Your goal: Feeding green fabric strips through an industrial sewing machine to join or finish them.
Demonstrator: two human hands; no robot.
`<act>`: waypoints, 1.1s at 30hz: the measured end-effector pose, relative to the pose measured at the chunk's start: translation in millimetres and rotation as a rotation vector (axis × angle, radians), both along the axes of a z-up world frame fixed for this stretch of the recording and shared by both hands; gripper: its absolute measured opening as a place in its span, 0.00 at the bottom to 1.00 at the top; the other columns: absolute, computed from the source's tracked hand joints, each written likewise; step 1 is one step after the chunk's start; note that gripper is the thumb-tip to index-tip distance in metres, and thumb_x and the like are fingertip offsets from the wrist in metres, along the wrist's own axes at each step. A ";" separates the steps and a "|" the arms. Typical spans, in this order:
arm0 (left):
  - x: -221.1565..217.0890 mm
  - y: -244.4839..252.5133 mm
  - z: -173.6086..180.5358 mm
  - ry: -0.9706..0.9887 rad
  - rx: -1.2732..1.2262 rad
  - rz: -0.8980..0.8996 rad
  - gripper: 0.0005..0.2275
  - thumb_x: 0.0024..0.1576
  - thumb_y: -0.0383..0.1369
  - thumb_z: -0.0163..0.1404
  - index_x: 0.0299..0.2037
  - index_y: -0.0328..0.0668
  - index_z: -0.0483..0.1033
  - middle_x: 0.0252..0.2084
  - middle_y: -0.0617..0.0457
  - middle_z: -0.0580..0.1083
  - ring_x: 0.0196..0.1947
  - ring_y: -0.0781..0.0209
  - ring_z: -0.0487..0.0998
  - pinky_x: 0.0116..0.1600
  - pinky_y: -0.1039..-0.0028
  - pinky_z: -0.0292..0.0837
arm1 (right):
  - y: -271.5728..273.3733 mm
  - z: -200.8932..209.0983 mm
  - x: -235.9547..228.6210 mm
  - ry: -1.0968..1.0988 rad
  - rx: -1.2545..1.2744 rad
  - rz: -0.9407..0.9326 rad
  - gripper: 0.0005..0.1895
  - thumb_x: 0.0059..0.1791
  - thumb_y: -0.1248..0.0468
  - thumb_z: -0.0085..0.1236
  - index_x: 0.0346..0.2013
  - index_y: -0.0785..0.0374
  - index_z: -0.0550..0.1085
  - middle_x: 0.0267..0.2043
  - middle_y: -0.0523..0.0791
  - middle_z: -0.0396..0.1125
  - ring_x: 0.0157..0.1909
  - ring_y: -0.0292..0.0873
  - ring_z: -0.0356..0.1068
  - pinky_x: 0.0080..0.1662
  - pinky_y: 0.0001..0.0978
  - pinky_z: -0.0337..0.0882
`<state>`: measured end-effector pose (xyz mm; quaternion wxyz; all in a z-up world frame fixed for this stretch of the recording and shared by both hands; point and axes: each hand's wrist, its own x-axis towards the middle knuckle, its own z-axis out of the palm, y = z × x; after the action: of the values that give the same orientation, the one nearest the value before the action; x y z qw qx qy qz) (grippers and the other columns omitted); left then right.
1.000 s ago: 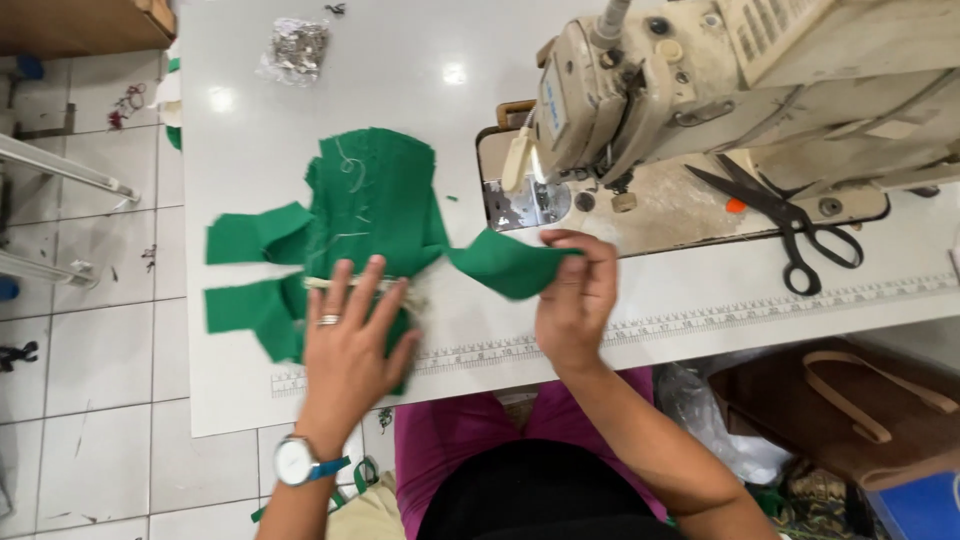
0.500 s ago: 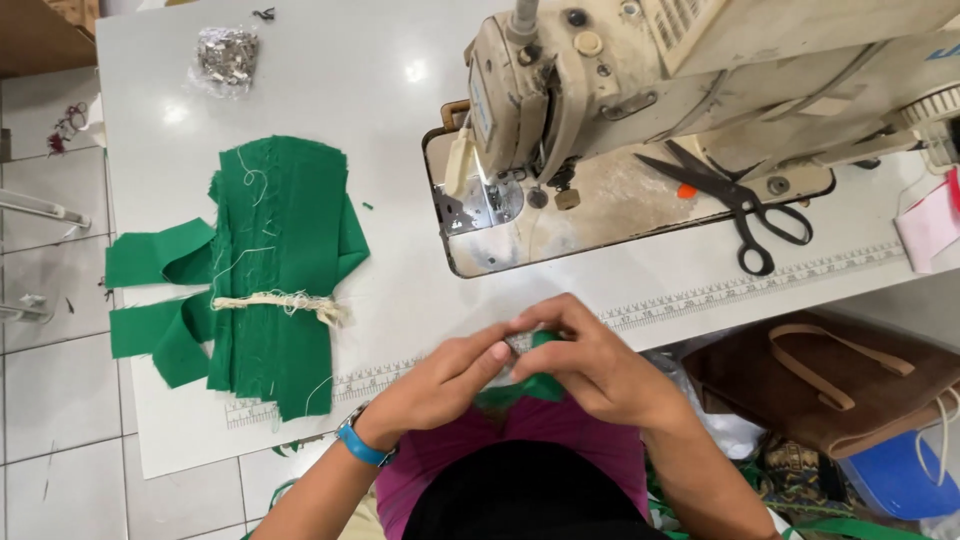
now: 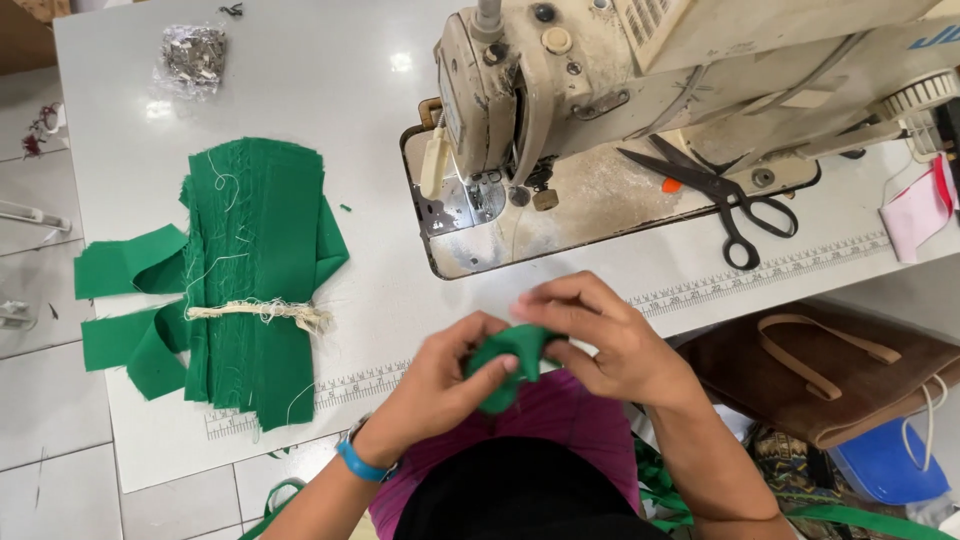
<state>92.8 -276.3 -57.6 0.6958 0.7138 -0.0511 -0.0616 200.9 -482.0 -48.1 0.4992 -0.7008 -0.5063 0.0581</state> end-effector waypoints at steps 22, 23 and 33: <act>9.2 14.4 3.1 -0.026 0.319 -0.144 0.13 0.62 0.33 0.45 0.50 0.37 0.79 0.36 0.38 0.77 0.40 0.33 0.79 0.47 0.52 0.76 | -12.5 -19.0 -14.0 0.612 0.060 0.210 0.20 0.52 0.61 0.44 0.46 0.69 0.81 0.40 0.53 0.75 0.38 0.44 0.72 0.41 0.39 0.72; 11.6 15.8 0.6 -0.028 0.318 -0.143 0.13 0.62 0.33 0.45 0.50 0.37 0.79 0.36 0.38 0.77 0.40 0.33 0.79 0.47 0.52 0.76 | -14.7 -28.5 -17.4 0.611 0.058 0.210 0.20 0.52 0.61 0.44 0.46 0.69 0.81 0.40 0.53 0.75 0.38 0.44 0.72 0.41 0.39 0.72; 32.2 44.3 -43.3 -0.223 0.916 0.045 0.05 0.55 0.29 0.58 0.40 0.45 0.82 0.31 0.53 0.77 0.33 0.54 0.80 0.39 0.70 0.76 | 3.9 -52.2 -23.1 0.286 -0.296 -0.360 0.13 0.47 0.70 0.63 0.46 0.59 0.83 0.32 0.48 0.77 0.34 0.46 0.76 0.36 0.34 0.74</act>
<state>124.9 -232.0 -100.9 0.3006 0.9505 -0.0777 0.0142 177.8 -478.1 -100.2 0.4600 -0.8296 -0.2836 0.1402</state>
